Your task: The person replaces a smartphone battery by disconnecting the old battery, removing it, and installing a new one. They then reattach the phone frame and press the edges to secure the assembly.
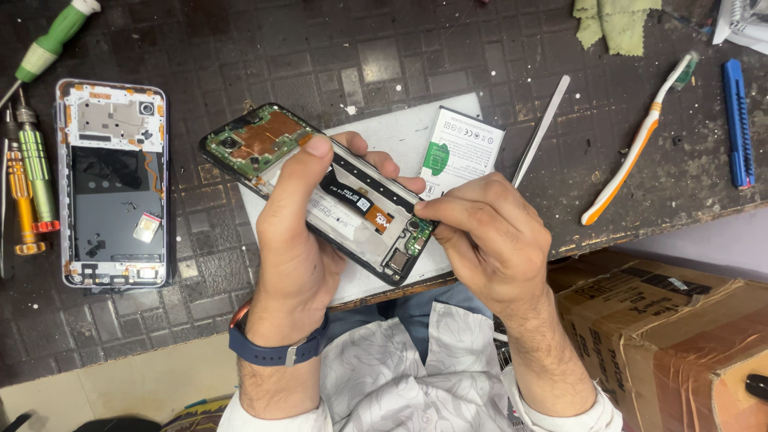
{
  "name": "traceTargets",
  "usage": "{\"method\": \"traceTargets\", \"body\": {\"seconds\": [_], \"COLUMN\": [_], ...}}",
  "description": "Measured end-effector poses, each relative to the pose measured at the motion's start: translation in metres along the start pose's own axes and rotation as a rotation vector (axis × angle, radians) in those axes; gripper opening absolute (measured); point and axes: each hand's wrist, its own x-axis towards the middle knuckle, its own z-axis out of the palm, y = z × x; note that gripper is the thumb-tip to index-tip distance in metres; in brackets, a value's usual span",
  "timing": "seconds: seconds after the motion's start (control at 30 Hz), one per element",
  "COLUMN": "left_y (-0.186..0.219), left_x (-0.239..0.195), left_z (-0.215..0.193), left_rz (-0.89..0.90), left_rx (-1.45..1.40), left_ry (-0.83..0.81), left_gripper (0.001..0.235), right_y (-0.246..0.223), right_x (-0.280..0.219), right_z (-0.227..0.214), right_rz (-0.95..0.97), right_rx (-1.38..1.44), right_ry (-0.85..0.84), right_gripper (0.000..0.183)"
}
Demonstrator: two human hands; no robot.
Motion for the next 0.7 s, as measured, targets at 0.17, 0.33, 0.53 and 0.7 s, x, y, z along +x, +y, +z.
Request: {"method": "traceTargets", "body": {"seconds": [0.17,0.33,0.53,0.7], "left_y": [0.004,0.006,0.007,0.004], "left_x": [-0.003,-0.008,-0.006,-0.006], "left_z": [0.002,0.005,0.006,-0.002], "left_rz": [0.042,0.121,0.076,0.063], "left_rx": [0.055,0.117,0.052,-0.151], "left_ry": [-0.089,-0.094,-0.042,-0.071], "left_gripper": [0.062,0.087,0.105,0.125], "right_y": [-0.003,-0.007,-0.004,-0.004], "right_x": [0.005,0.003,0.006,0.011], "right_z": [-0.010,-0.007,0.002,0.001], "right_rz": [0.006,0.268,0.343,0.408], "right_rx": [-0.099,-0.259,-0.418,-0.421], "right_ry": [0.063,0.114,0.030,0.007], "right_gripper": [0.038,0.062,0.073,0.071]}}
